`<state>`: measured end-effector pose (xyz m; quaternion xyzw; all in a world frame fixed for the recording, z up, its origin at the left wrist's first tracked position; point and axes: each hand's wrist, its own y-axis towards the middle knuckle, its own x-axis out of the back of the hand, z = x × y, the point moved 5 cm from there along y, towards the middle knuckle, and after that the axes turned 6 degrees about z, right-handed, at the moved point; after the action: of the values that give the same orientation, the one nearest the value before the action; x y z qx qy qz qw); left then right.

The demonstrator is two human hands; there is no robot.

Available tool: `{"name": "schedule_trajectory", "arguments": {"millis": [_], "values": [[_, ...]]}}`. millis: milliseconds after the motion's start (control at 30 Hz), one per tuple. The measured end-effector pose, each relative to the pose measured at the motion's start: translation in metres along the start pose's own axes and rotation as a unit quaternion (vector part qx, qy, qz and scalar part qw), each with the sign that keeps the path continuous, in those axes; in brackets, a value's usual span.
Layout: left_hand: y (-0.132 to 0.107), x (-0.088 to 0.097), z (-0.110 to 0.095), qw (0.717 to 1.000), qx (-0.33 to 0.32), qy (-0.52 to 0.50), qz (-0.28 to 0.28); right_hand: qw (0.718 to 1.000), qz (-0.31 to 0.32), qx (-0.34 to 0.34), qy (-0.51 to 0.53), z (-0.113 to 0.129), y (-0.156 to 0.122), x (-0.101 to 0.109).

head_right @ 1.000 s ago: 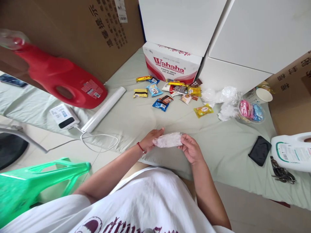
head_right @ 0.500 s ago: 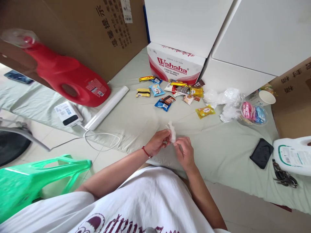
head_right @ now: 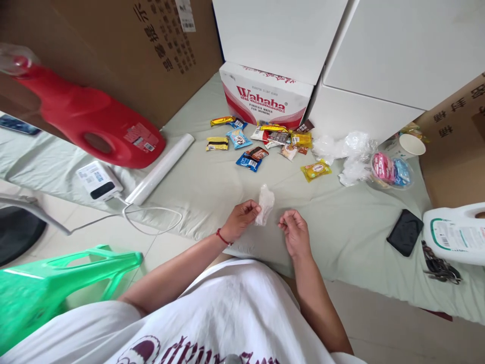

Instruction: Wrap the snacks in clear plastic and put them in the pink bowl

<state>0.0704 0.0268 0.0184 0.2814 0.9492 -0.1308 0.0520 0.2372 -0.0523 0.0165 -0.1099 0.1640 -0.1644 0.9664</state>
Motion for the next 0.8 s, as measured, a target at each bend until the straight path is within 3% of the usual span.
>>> {"name": "schedule_trajectory", "arguments": {"millis": [100,200,300,433,567,700,800], "values": [[-0.002,0.005,-0.002,0.999,-0.003,0.032,0.001,1.0,0.022,-0.017,0.006,0.001,-0.001,-0.003],[-0.005,-0.004,-0.005,0.995,-0.027,0.091,0.039,0.996,0.066,-0.008,-0.062,0.002,-0.002,-0.019],[-0.005,-0.01,-0.003,0.995,-0.028,0.075,0.061,0.997,0.049,0.002,-0.065,0.003,0.002,-0.026],[-0.001,0.005,0.004,0.999,0.0,-0.021,0.038,0.999,-0.003,-0.033,0.043,0.002,0.006,-0.008],[0.003,0.027,0.015,0.994,0.035,-0.099,0.001,0.997,-0.019,-0.051,0.055,0.002,0.004,0.014],[0.003,0.032,0.018,0.989,0.06,-0.137,0.015,0.997,0.004,-0.058,0.056,0.001,-0.001,0.016],[0.004,0.031,0.013,0.986,0.059,-0.158,-0.004,0.997,0.017,-0.053,0.046,0.001,-0.003,0.012]]}}
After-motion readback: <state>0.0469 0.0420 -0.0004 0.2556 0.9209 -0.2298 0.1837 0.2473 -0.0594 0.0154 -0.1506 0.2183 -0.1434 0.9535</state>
